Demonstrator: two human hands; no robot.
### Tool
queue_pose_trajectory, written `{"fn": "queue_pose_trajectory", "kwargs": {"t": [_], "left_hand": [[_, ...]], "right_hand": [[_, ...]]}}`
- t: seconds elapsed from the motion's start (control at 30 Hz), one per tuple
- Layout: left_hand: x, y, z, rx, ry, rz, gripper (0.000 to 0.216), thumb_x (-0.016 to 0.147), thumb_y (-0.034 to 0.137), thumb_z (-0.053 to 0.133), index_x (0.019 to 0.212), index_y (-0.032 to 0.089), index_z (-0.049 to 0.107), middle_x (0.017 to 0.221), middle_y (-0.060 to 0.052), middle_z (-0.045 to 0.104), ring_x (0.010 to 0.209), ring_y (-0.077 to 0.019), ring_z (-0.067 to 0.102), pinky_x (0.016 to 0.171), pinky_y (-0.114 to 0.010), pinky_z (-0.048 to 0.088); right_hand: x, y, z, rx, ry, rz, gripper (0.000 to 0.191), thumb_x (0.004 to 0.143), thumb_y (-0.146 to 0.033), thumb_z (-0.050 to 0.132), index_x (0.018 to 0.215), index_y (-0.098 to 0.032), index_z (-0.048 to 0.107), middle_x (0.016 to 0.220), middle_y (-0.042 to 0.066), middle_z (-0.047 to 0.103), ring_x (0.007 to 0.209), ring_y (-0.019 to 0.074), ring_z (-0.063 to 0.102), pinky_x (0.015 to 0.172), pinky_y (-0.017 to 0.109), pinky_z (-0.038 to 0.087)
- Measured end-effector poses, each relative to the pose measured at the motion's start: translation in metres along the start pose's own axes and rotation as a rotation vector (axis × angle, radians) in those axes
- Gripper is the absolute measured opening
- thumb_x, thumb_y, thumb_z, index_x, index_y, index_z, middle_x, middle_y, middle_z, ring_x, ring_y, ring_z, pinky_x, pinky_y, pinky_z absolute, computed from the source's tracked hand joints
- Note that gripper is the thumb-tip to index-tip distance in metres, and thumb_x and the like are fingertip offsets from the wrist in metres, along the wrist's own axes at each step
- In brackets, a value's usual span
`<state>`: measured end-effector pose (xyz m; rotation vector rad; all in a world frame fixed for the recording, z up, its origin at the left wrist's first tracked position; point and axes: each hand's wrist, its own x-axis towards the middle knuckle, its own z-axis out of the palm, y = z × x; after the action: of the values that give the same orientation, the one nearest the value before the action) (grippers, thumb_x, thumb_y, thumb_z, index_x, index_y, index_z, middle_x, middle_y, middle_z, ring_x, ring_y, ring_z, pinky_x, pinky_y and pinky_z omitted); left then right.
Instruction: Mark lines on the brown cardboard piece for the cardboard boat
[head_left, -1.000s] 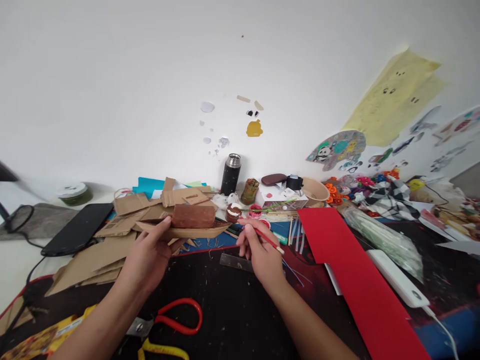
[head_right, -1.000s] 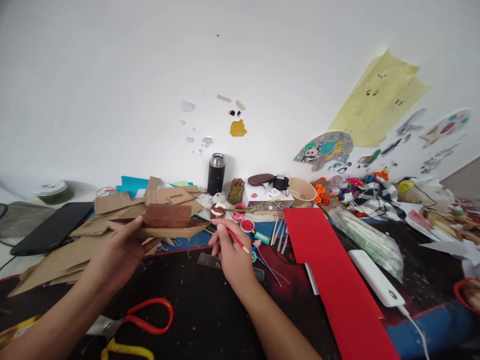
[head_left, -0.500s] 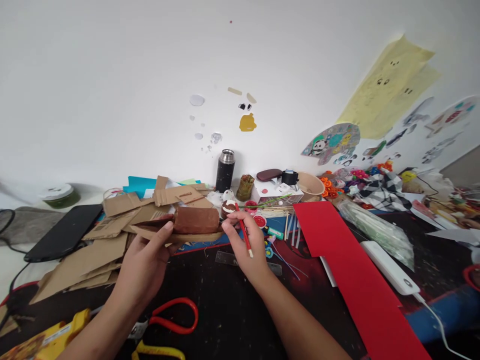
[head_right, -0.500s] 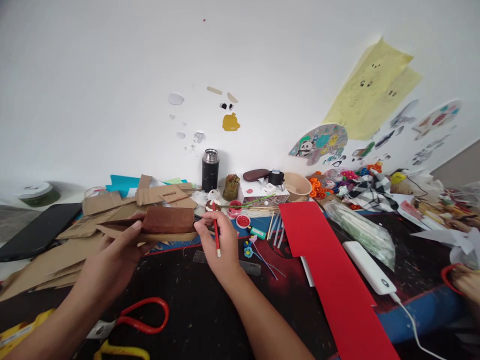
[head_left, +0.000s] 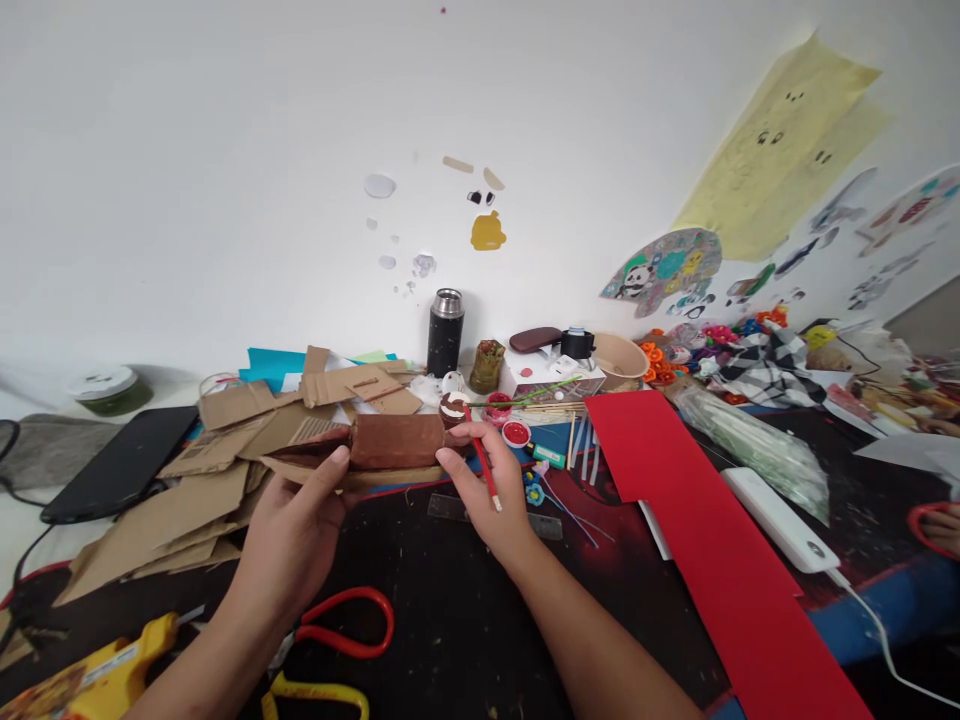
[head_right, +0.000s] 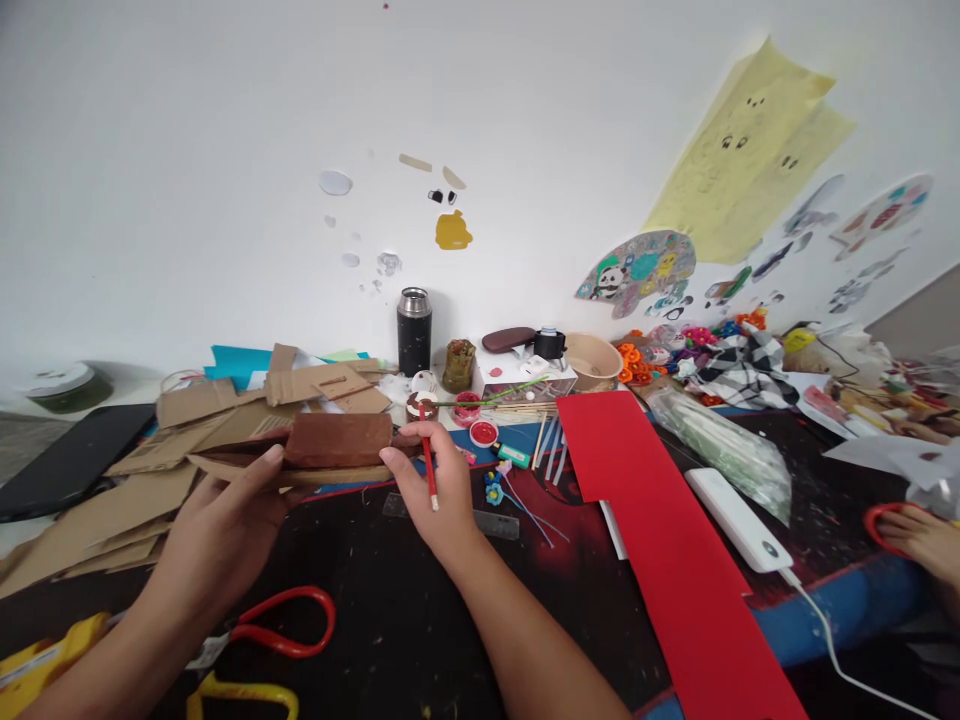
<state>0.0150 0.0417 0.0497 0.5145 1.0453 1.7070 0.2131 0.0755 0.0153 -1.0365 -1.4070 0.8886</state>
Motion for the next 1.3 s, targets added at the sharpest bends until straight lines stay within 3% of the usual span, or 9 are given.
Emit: {"fn": "queue_pose_trajectory", "kwargs": {"t": [0.3, 0.63, 0.77, 0.9, 1.13, 1.3], "left_hand": [[0.001, -0.011, -0.004, 0.037, -0.011, -0.036, 0.047, 0.066, 0.038, 0.108, 0.105, 0.024, 0.085, 0.12, -0.008, 0.091, 0.133, -0.044, 0.08, 0.102, -0.05, 0.074], [-0.004, -0.014, -0.004, 0.062, -0.06, -0.033, 0.057, 0.063, 0.045, 0.113, 0.109, 0.027, 0.083, 0.136, -0.007, 0.088, 0.142, -0.0453, 0.075, 0.102, -0.05, 0.075], [0.0, -0.016, -0.008, 0.083, -0.042, -0.039, 0.059, 0.059, 0.045, 0.115, 0.105, 0.026, 0.083, 0.118, -0.006, 0.09, 0.129, -0.0434, 0.082, 0.092, -0.044, 0.077], [0.004, -0.018, -0.013, 0.076, -0.001, -0.047, 0.045, 0.066, 0.032, 0.111, 0.1, 0.026, 0.083, 0.104, -0.001, 0.088, 0.111, -0.0333, 0.086, 0.077, -0.032, 0.075], [0.003, -0.018, -0.011, 0.058, 0.016, -0.049, 0.043, 0.063, 0.029, 0.112, 0.096, 0.026, 0.084, 0.101, 0.001, 0.088, 0.092, -0.0242, 0.084, 0.069, -0.025, 0.073], [0.003, -0.02, -0.011, 0.047, 0.025, -0.034, 0.051, 0.058, 0.033, 0.116, 0.097, 0.024, 0.084, 0.098, 0.002, 0.086, 0.09, -0.0212, 0.082, 0.069, -0.022, 0.071]], "right_hand": [[-0.002, 0.003, -0.001, 0.114, -0.056, 0.068, 0.024, 0.099, -0.044, 0.082, 0.113, -0.028, 0.072, 0.104, 0.002, 0.078, 0.101, 0.0251, 0.075, 0.097, 0.038, 0.06], [-0.005, 0.0, 0.0, 0.111, -0.052, 0.081, 0.018, 0.101, -0.043, 0.077, 0.106, -0.028, 0.066, 0.097, 0.0, 0.07, 0.094, 0.0226, 0.069, 0.091, 0.035, 0.057], [-0.007, 0.002, 0.003, 0.125, -0.069, 0.06, 0.018, 0.101, -0.042, 0.077, 0.105, -0.028, 0.065, 0.095, 0.0, 0.07, 0.091, 0.0223, 0.069, 0.089, 0.035, 0.057], [-0.01, 0.004, 0.005, 0.125, -0.097, 0.056, 0.017, 0.102, -0.041, 0.076, 0.106, -0.028, 0.065, 0.095, 0.0, 0.07, 0.093, 0.0225, 0.07, 0.09, 0.035, 0.057], [-0.01, 0.007, 0.006, 0.124, -0.097, 0.049, 0.016, 0.104, -0.041, 0.074, 0.108, -0.028, 0.065, 0.095, -0.001, 0.069, 0.09, 0.0216, 0.069, 0.089, 0.035, 0.056], [-0.01, 0.013, 0.008, 0.118, -0.101, -0.005, 0.018, 0.102, -0.039, 0.077, 0.109, -0.028, 0.065, 0.092, -0.001, 0.069, 0.087, 0.0214, 0.069, 0.085, 0.034, 0.058]]}}
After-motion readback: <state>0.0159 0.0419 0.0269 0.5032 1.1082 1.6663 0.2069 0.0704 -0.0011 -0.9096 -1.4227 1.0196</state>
